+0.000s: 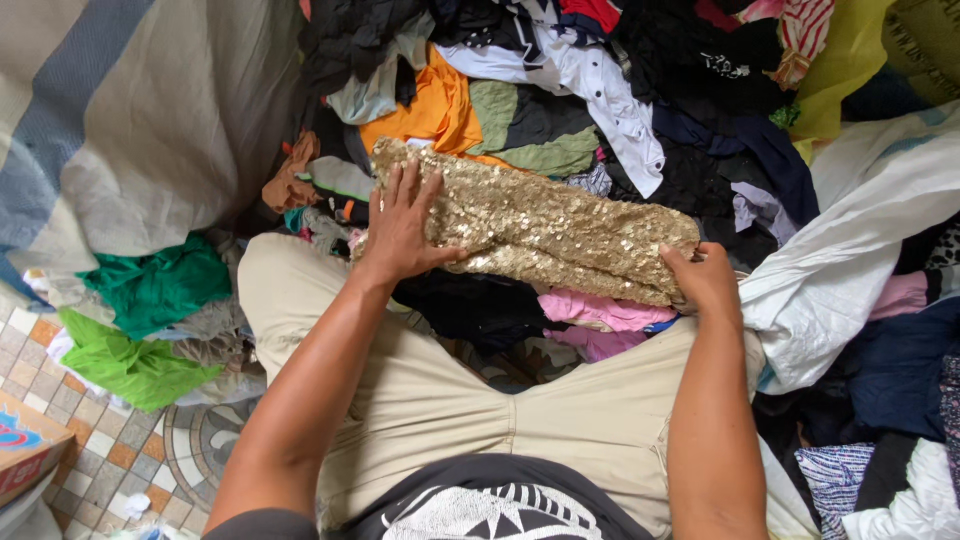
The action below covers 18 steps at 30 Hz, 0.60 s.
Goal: The person sorts through a pile of clothes, picking up individual items like a floral dress, a green top, a gold sequined top, and a white tank top to look at them before placing them into different bags.
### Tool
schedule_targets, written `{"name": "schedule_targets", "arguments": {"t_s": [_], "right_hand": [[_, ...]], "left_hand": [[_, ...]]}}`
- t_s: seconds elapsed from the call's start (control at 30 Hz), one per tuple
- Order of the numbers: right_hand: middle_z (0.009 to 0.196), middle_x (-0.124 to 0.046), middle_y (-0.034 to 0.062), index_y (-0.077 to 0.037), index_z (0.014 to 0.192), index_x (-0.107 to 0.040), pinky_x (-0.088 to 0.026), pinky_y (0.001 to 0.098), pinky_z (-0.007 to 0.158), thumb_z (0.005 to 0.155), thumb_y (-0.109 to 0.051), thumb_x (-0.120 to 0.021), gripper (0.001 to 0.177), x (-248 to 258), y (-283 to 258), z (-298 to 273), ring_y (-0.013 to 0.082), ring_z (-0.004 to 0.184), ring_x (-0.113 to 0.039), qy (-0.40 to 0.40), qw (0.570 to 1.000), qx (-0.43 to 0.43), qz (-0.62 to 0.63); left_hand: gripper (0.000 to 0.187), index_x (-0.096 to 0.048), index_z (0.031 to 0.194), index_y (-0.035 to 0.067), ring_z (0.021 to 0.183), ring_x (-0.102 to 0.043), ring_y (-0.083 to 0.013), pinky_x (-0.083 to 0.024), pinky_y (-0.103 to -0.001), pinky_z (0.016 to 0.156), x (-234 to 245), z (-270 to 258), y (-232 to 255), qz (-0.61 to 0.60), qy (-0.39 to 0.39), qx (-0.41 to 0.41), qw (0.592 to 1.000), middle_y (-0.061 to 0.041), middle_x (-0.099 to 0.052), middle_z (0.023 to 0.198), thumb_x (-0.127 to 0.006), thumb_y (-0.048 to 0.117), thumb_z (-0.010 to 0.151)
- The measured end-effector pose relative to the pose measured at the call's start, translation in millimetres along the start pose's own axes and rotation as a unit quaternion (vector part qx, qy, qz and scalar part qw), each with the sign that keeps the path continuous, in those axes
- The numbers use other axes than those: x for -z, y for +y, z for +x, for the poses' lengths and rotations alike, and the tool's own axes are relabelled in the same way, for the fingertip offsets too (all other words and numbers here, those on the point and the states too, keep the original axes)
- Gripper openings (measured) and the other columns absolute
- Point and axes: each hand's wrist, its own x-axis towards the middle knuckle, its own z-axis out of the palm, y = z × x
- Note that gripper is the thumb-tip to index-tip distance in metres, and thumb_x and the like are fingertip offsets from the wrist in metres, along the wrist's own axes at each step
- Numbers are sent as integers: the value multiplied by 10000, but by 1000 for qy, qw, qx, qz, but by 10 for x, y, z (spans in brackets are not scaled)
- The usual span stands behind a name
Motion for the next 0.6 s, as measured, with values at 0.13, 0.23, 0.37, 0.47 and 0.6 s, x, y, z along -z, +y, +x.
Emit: {"name": "schedule_targets", "arguments": {"t_s": [0.13, 0.23, 0.37, 0.47, 0.6], "right_hand": [[1493, -693, 229, -70, 1529, -651, -475, 592, 1177, 881, -825, -791, 1005, -140, -42, -110, 450, 1443, -598, 0, 998, 11, -60], [1453, -715, 225, -60, 1481, -688, -491, 585, 1157, 863, -798, -821, 972, -157, -81, -207, 450, 1415, -620, 7, 997, 24, -72], [1432, -708, 291, 0, 1420, -713, -490, 601, 1163, 882, -731, -832, 916, -141, -179, -334, 499, 1410, -614, 18, 998, 44, -39], [1351, -732, 297, 3, 1333, -750, -522, 608, 1107, 880, -657, -870, 810, -236, -43, -197, 513, 1363, -641, 32, 998, 53, -28], [1261, -772, 245, -60, 1249, -801, -567, 612, 1009, 877, -641, -868, 693, -430, 219, 169, 489, 1287, -696, 54, 995, 52, -61]], "left_hand": [[1517, -132, 1846, 264, 1738, 12, -448, -120, -788, 1326, -203, 26, -160, 20, -11, 29, 999, -174, 26, 1898, -836, 938, 683], [1608, -34, 1843, 295, 1741, 70, -430, -85, -791, 1335, -240, 29, -177, 34, -35, 44, 998, -152, 98, 1896, -809, 1012, 631], [1655, -39, 1839, 303, 1745, 25, -425, -88, -791, 1338, -240, 40, -195, 47, -35, 44, 997, -141, 64, 1900, -797, 1045, 570], [1680, -32, 1838, 304, 1747, 15, -415, -101, -781, 1343, -268, 28, -204, 63, -39, 47, 996, -140, 50, 1901, -761, 1083, 540], [1690, -60, 1836, 304, 1748, -2, -398, -127, -783, 1341, -283, 22, -257, 69, -40, 41, 996, -133, 17, 1903, -762, 1086, 513]]}}
